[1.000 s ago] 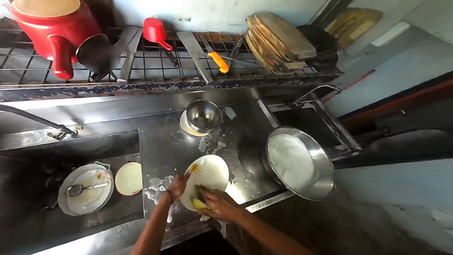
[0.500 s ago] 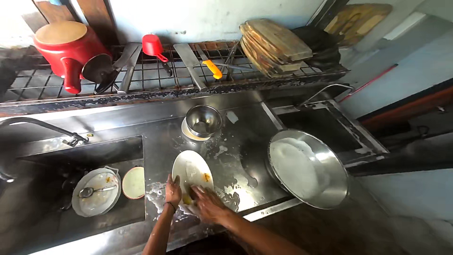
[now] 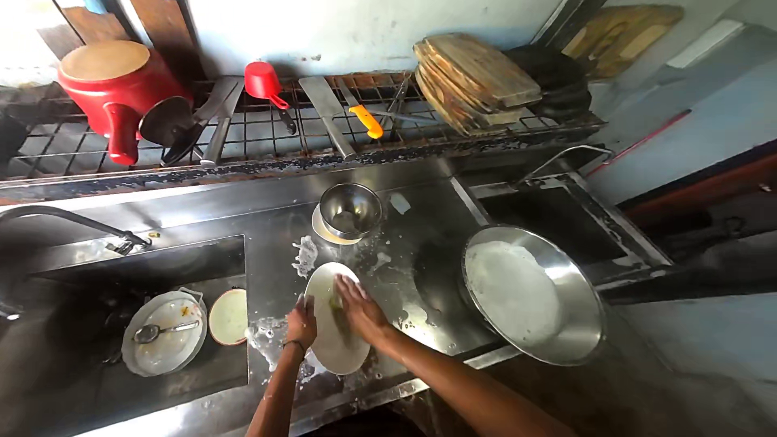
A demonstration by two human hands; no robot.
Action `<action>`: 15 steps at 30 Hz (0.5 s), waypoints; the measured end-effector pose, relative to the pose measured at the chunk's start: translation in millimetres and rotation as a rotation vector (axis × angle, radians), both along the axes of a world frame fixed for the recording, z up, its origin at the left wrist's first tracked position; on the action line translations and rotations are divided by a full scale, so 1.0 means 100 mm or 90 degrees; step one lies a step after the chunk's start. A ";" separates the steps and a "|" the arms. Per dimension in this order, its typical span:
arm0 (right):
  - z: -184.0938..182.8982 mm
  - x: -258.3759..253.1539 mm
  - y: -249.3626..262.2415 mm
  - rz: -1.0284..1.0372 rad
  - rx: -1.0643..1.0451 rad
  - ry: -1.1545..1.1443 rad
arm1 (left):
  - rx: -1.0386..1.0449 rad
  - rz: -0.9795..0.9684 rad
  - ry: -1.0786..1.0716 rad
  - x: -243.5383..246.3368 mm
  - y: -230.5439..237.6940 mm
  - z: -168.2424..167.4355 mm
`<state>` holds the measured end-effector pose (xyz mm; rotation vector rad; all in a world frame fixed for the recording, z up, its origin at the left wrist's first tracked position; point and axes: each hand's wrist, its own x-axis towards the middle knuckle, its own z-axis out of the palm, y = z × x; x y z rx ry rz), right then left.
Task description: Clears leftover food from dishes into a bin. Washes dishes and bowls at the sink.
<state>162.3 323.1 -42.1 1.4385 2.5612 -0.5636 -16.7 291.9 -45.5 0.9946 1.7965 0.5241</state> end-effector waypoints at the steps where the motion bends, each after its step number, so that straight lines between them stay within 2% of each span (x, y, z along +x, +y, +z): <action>1: -0.12 -0.01 0.11 -0.028 0.065 0.011 | 0.004 -0.012 -0.002 0.03 0.02 0.01; 3: -0.27 -0.26 0.18 -0.107 0.115 0.079 | 0.025 -0.009 -0.008 0.07 0.06 -0.04; 6: -0.27 -0.57 -0.13 -0.133 -0.016 0.213 | 0.058 0.037 -0.027 0.03 0.07 -0.18; 8: -0.03 -0.48 -0.38 -0.078 -0.157 0.210 | 0.038 0.060 -0.028 -0.04 0.07 -0.23; 10: 0.32 -0.27 -0.56 0.029 -0.223 0.125 | 0.018 0.055 -0.047 -0.11 0.13 -0.19; 12: 0.61 -0.07 -0.71 0.143 -0.193 0.075 | -0.045 0.008 -0.077 -0.17 0.20 -0.12; 15: 0.81 0.13 -0.74 0.226 -0.157 0.152 | -0.170 -0.142 -0.108 -0.22 0.25 0.00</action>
